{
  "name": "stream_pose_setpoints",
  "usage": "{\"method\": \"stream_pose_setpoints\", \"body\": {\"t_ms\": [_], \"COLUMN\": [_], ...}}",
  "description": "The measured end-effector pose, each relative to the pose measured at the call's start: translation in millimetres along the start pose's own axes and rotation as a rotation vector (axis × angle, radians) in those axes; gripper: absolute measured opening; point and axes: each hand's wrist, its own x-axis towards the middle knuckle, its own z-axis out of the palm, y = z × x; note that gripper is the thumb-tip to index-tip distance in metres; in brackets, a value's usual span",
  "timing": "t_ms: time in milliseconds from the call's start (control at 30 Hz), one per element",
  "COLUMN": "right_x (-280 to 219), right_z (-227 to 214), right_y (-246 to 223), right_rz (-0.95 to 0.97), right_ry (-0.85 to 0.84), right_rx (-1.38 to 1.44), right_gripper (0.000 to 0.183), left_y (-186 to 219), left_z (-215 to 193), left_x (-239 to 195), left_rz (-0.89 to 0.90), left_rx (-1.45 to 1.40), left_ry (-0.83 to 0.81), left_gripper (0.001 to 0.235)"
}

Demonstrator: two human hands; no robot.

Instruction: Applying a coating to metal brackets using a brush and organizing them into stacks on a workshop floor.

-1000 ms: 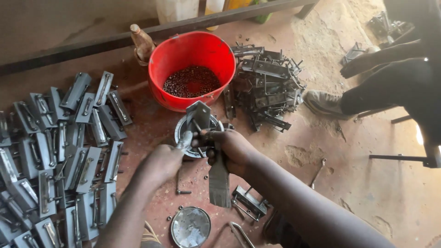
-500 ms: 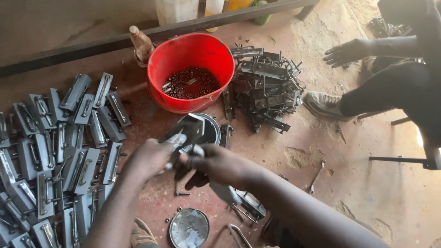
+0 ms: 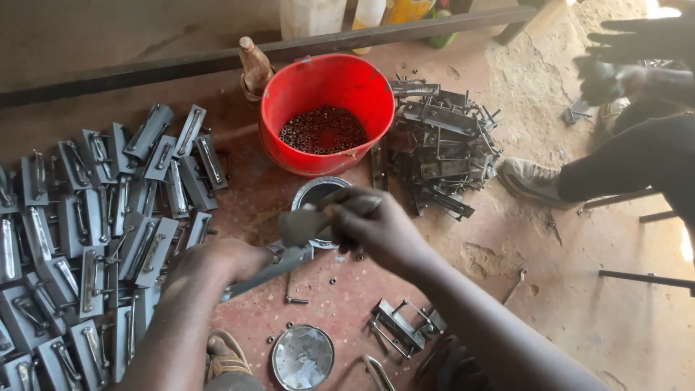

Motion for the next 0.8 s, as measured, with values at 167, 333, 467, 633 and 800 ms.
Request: {"method": "stream_pose_setpoints", "body": {"t_ms": [167,333,467,633,800], "right_x": [-4.9,-7.9,-4.0,-7.9,-5.0], "right_z": [-2.4,3.9,1.5,3.5,6.6], "right_y": [-3.1,-10.2,8.0,-9.1,5.8], "right_rz": [-0.028,-0.087,-0.216,-0.194,-0.196], "right_ry": [0.069,0.154,0.09,0.145,0.068], "right_rx": [-0.508,-0.536,-0.655,-0.585,-0.631], "right_gripper": [0.026,0.028,0.024,0.022,0.027], "left_y": [6.9,0.0,8.9,6.2,6.0], "left_z": [-7.1,-4.2,3.8,-3.2,-3.2], "left_x": [1.4,4.8,7.7,7.9,7.3], "left_rz": [-0.03,-0.027,-0.017,-0.036,-0.03], "left_rx": [-0.021,-0.011,0.008,0.004,0.026], "left_ry": [0.009,0.071,0.065,0.09,0.081], "left_gripper": [0.081,0.081,0.074,0.067,0.058]}}
